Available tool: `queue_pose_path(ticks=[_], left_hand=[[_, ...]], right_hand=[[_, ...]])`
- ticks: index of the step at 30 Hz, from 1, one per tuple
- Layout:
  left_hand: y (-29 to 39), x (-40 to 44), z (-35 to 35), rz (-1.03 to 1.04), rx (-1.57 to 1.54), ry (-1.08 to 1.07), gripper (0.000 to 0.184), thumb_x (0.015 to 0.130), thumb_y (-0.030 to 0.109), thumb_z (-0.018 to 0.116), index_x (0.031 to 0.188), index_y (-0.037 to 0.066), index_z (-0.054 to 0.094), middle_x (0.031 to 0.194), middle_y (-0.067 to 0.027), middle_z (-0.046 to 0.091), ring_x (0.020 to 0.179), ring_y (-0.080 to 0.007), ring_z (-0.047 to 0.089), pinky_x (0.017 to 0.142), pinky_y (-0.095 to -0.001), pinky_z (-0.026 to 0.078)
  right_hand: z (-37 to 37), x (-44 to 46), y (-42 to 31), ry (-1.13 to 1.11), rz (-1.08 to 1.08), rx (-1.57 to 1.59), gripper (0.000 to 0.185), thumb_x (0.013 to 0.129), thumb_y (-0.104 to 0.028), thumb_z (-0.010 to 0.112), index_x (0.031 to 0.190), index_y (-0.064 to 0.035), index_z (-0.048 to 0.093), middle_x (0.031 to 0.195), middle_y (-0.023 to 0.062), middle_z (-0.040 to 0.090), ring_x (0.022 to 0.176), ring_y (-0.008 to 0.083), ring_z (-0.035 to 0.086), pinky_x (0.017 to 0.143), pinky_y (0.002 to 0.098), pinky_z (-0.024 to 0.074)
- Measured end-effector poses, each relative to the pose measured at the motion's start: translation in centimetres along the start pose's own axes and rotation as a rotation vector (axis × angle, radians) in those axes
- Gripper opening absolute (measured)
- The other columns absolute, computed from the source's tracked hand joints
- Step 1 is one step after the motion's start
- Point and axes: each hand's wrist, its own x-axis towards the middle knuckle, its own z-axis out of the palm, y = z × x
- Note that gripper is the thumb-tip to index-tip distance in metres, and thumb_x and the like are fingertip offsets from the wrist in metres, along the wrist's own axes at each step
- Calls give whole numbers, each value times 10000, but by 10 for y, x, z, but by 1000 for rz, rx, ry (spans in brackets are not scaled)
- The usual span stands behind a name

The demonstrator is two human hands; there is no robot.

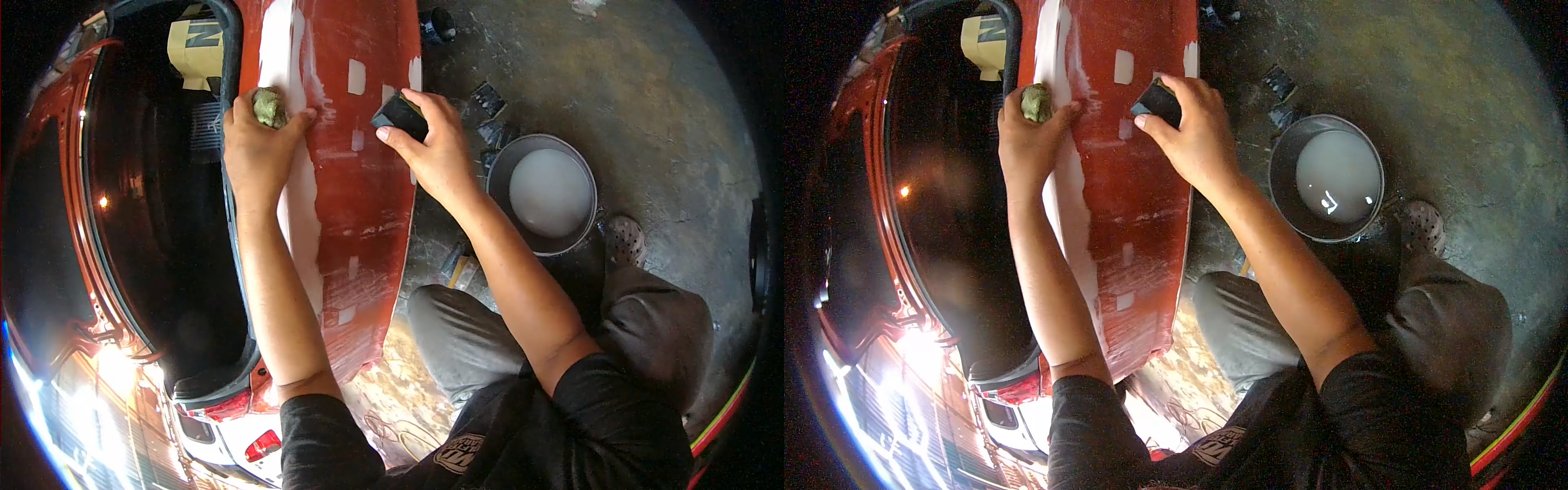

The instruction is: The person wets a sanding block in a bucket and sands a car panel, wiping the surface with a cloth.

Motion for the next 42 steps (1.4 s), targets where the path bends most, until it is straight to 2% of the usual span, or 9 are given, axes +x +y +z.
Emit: queue_pose_path(ticks=[4, 9, 12, 15, 22, 28, 34, 37, 42], left_hand=[[-30, 6, -3, 115, -238, -78, 647, 772, 318, 890, 1293, 36, 629, 1247, -211, 634, 1116, -354, 663, 965, -439, 529], [-53, 1, 6, -42, -839, -124, 398, 891, 248, 822, 1186, 31, 665, 997, -52, 700, 880, -107, 631, 810, -267, 527], [-55, 3, 17, 31, -568, 23, 310, 903, 217, 799, 1099, 3, 689, 950, -56, 708, 834, -105, 630, 771, -260, 520], [-54, 2, 14, -11, -777, 17, 264, 912, 185, 774, 1073, -4, 688, 920, -52, 707, 794, -100, 628, 745, -258, 518], [-63, 4, 16, -11, -861, 63, 220, 913, 140, 747, 1073, 2, 683, 879, -31, 698, 761, -91, 623, 723, -253, 518], [-61, -1, 13, -2, -914, 52, 187, 912, 122, 720, 1054, 9, 679, 865, -32, 689, 752, -95, 618, 712, -259, 513], [-69, 3, 13, -44, -1007, 37, 184, 895, 94, 707, 1054, 11, 667, 863, -36, 681, 758, -108, 619, 722, -265, 517], [-70, 4, 12, -27, -994, 49, 207, 894, 86, 699, 1083, 12, 657, 913, -54, 685, 790, -116, 627, 738, -271, 523], [-61, 4, 5, -75, -1021, 12, 364, 883, 95, 679, 1241, 40, 650, 1015, -80, 693, 884, -147, 658, 815, -291, 541]], right_hand=[[4, -4, -10, -41, -113, 4, 618, 838, -276, 838, 1336, -3, 594, 1274, 199, 632, 1203, 388, 580, 1048, 475, 455], [44, 15, -21, -140, -309, 101, 607, 850, -319, 823, 1337, -31, 603, 1284, 182, 636, 1200, 388, 585, 1050, 477, 457], [71, 65, -24, -44, -426, 62, 572, 859, -324, 808, 1311, -26, 624, 1283, 171, 639, 1194, 387, 584, 1046, 484, 455], [91, 89, -18, 121, -541, 96, 550, 867, -337, 798, 1281, -8, 645, 1274, 180, 635, 1189, 391, 576, 1037, 490, 446], [76, -103, -30, -172, -363, 86, 711, 845, -318, 840, 1441, -58, 553, 1343, 161, 596, 1205, 348, 582, 1026, 495, 434], [89, 61, -35, 152, -243, 51, 489, 897, -302, 794, 1247, 6, 646, 1225, 195, 648, 1123, 378, 618, 1015, 457, 465], [81, -110, -42, -163, -311, 50, 634, 895, -291, 797, 1418, -26, 555, 1389, 171, 551, 1215, 361, 564, 1043, 501, 416], [90, -52, -37, -37, -386, 33, 591, 894, -376, 772, 1339, -19, 617, 1307, 189, 601, 1143, 377, 588, 972, 516, 445], [92, 51, -42, 175, -260, 54, 488, 889, -314, 777, 1263, -25, 652, 1239, 175, 646, 1129, 386, 596, 979, 506, 460]])
